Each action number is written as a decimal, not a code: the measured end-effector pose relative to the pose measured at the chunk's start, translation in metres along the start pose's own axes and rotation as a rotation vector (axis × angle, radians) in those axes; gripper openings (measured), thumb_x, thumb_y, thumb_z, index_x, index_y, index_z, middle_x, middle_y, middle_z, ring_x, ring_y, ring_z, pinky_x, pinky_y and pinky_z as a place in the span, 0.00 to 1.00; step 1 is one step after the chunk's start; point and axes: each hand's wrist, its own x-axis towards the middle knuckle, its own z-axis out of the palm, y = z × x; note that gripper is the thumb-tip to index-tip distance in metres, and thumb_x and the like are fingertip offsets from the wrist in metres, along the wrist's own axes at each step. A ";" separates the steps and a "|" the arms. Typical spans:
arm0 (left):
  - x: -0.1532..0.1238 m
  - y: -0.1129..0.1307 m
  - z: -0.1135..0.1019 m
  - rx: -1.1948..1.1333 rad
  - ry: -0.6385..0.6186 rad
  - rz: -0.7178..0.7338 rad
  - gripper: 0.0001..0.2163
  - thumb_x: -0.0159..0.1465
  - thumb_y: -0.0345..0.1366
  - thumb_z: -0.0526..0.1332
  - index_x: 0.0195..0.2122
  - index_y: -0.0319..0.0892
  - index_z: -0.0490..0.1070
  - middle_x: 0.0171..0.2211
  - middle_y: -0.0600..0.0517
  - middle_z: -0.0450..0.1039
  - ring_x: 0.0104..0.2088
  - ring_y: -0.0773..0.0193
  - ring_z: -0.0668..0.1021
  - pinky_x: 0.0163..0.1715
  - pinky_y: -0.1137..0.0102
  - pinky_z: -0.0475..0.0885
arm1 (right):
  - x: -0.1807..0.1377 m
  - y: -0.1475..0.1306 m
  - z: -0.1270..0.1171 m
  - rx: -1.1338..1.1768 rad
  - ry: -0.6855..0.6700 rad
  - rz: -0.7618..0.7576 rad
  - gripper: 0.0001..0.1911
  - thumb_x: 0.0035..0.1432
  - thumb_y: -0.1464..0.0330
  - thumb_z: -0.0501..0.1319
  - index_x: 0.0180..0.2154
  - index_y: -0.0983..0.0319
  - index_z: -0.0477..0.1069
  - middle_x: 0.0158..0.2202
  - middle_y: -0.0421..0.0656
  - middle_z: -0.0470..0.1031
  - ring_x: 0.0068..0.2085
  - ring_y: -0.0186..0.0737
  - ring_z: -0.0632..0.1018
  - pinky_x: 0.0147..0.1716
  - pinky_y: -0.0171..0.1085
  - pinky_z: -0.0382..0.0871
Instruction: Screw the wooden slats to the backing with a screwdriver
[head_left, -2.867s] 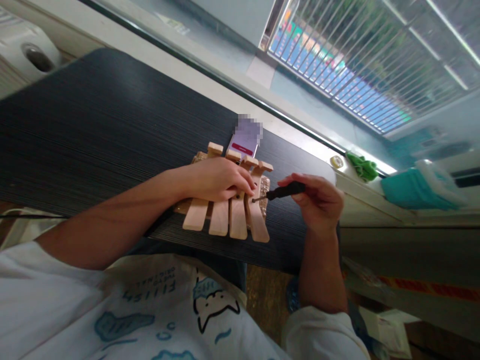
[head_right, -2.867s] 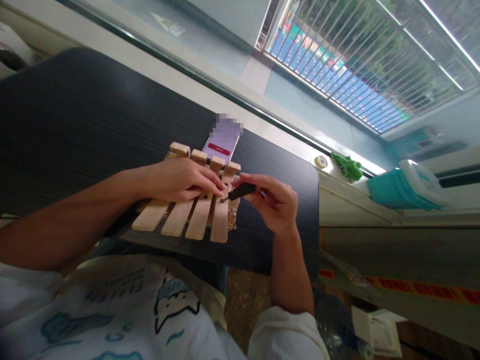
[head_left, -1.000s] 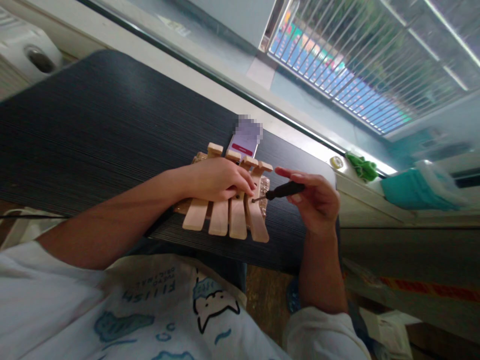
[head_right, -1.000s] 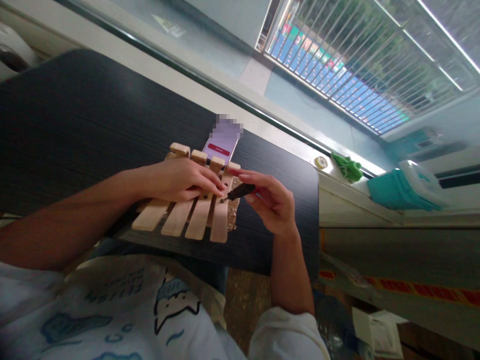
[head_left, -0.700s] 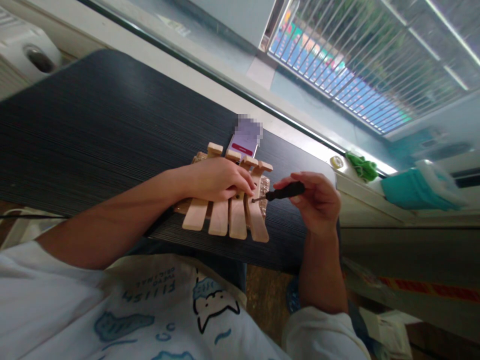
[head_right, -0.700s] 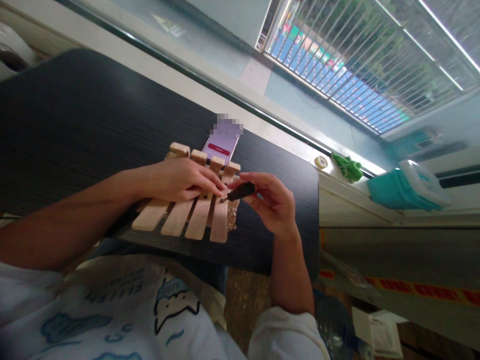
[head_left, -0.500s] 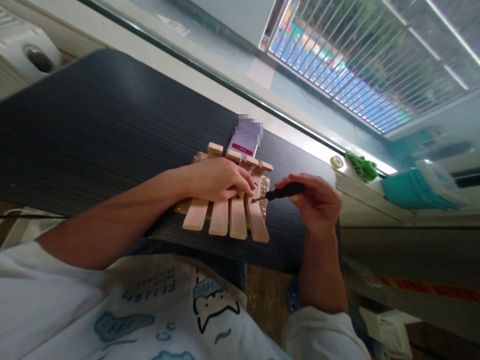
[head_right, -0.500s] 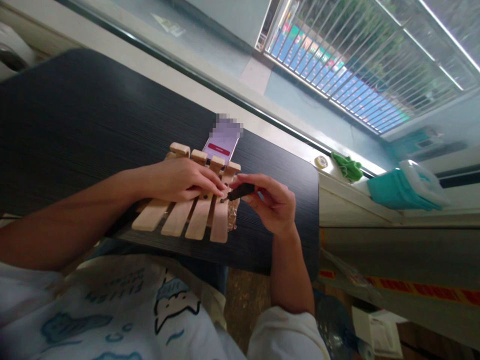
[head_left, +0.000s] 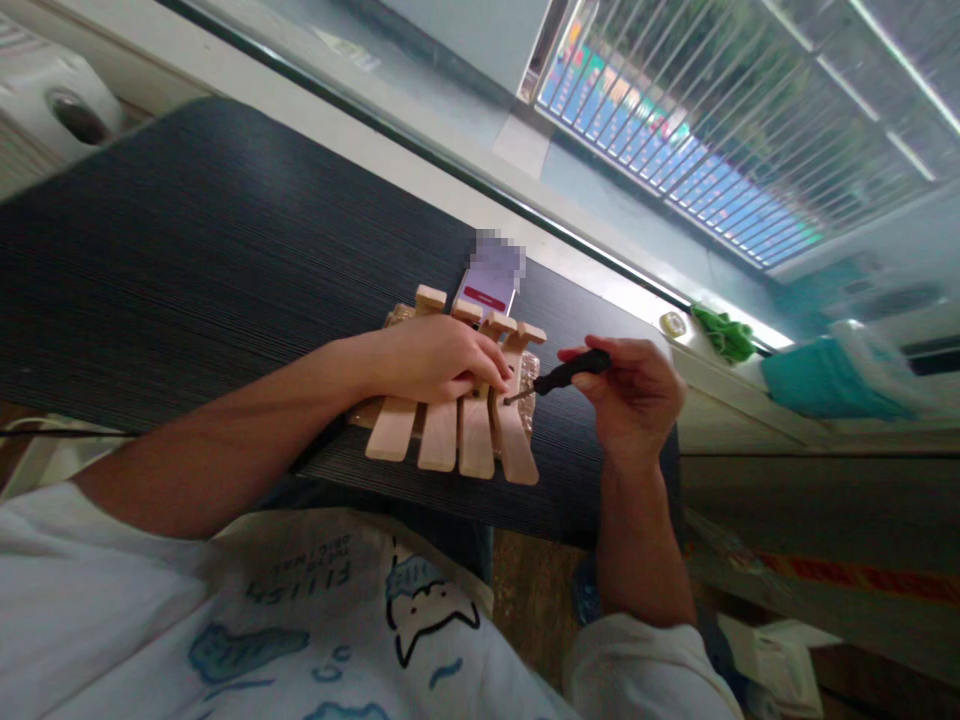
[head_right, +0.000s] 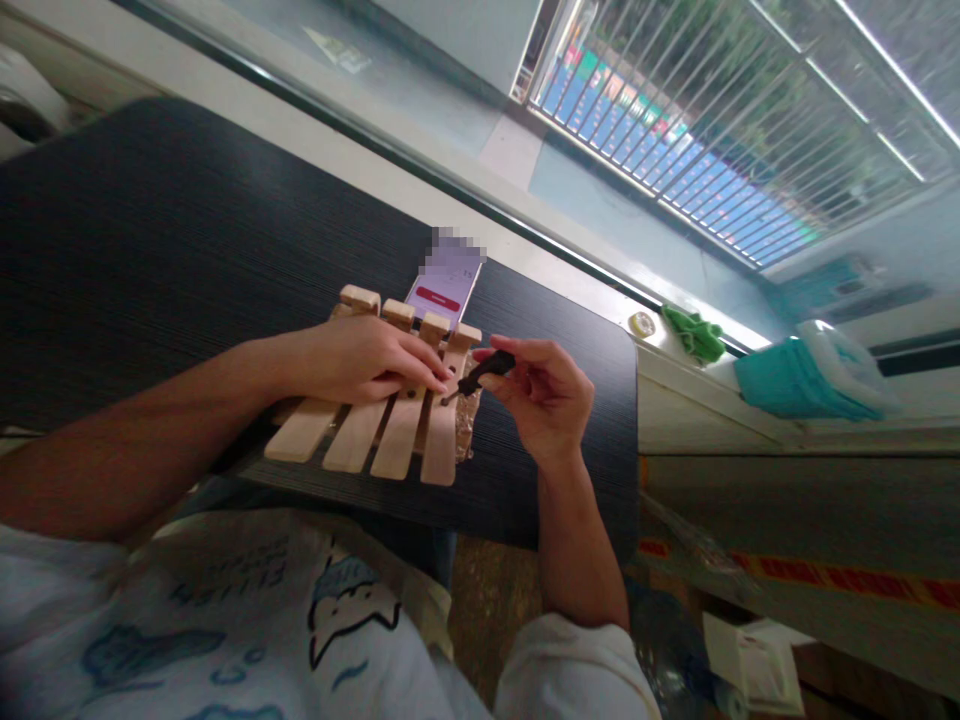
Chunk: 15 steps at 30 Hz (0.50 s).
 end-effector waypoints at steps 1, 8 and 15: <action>0.000 0.000 0.000 0.002 0.000 0.001 0.20 0.60 0.20 0.58 0.48 0.45 0.80 0.53 0.54 0.78 0.51 0.63 0.80 0.55 0.70 0.71 | 0.000 0.000 0.000 -0.007 0.013 -0.002 0.15 0.50 0.67 0.73 0.41 0.50 0.78 0.32 0.32 0.82 0.33 0.34 0.85 0.30 0.32 0.82; 0.000 0.000 0.000 0.009 0.003 -0.002 0.21 0.60 0.20 0.58 0.49 0.46 0.80 0.53 0.55 0.78 0.51 0.63 0.80 0.55 0.70 0.71 | -0.002 0.001 0.001 -0.099 0.062 -0.016 0.14 0.48 0.62 0.74 0.39 0.51 0.77 0.30 0.33 0.80 0.25 0.31 0.80 0.19 0.31 0.73; 0.000 -0.002 0.001 0.012 0.019 0.011 0.20 0.60 0.20 0.58 0.48 0.47 0.80 0.52 0.55 0.79 0.50 0.64 0.80 0.54 0.71 0.71 | -0.006 -0.001 0.001 -0.161 0.081 -0.028 0.12 0.51 0.65 0.72 0.39 0.52 0.75 0.28 0.33 0.72 0.23 0.28 0.72 0.17 0.31 0.63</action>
